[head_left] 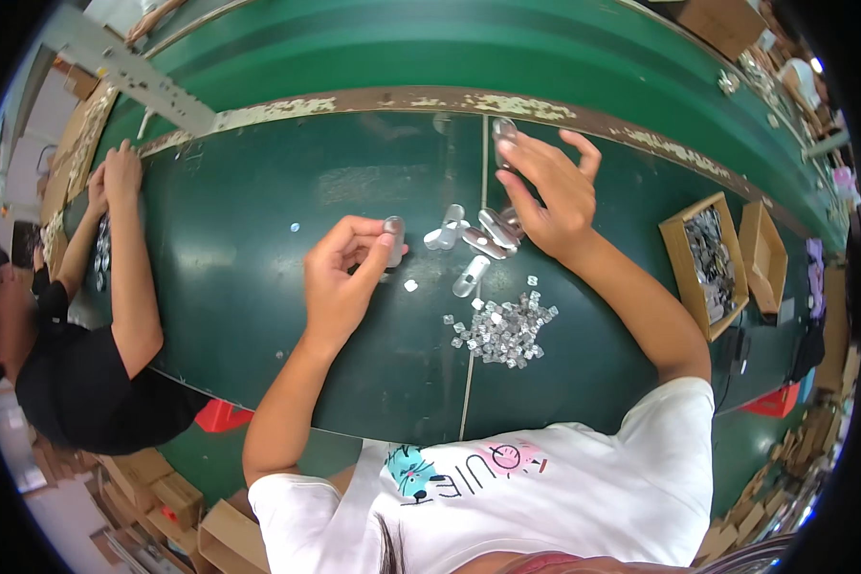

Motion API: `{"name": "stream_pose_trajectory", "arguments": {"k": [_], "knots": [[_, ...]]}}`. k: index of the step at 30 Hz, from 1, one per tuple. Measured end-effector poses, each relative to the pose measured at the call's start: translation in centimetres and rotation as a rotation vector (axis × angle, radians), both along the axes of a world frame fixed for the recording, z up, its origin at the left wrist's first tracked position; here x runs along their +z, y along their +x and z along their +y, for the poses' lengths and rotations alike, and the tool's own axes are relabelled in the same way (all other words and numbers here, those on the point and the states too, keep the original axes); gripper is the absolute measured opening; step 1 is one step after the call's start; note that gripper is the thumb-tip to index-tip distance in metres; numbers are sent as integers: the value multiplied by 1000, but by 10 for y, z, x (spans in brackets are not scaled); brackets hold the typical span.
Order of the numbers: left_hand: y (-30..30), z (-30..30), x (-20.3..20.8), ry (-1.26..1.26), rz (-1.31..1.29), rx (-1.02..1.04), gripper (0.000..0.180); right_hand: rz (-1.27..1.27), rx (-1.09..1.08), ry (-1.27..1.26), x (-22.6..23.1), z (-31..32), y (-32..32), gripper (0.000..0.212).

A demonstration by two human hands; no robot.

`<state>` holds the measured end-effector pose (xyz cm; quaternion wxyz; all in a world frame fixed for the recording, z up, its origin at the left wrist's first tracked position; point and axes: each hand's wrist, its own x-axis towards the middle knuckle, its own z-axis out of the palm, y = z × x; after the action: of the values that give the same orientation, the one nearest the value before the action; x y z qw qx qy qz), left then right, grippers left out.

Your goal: Assemble small metal and plastic components into a larger unit at an assembly line.

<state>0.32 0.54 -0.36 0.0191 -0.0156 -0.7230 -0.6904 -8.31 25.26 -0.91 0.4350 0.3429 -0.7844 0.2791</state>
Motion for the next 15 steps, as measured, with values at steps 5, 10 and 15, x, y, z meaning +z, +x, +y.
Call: {"name": "stream_pose_trajectory", "arguments": {"k": [5, 10, 15], "knots": [[-1, 1, 0, -21, -22, -8, 11, -13, 23, -52, -2, 2, 1, 28], [-1, -1, -2, -11, -29, -1, 11, -125, 63, -85, -4, -2, -3, 20], [-5, 2, 0, 50, -67, -16, 9, -293, 138, -15, -10, 3, -8, 8]]}}
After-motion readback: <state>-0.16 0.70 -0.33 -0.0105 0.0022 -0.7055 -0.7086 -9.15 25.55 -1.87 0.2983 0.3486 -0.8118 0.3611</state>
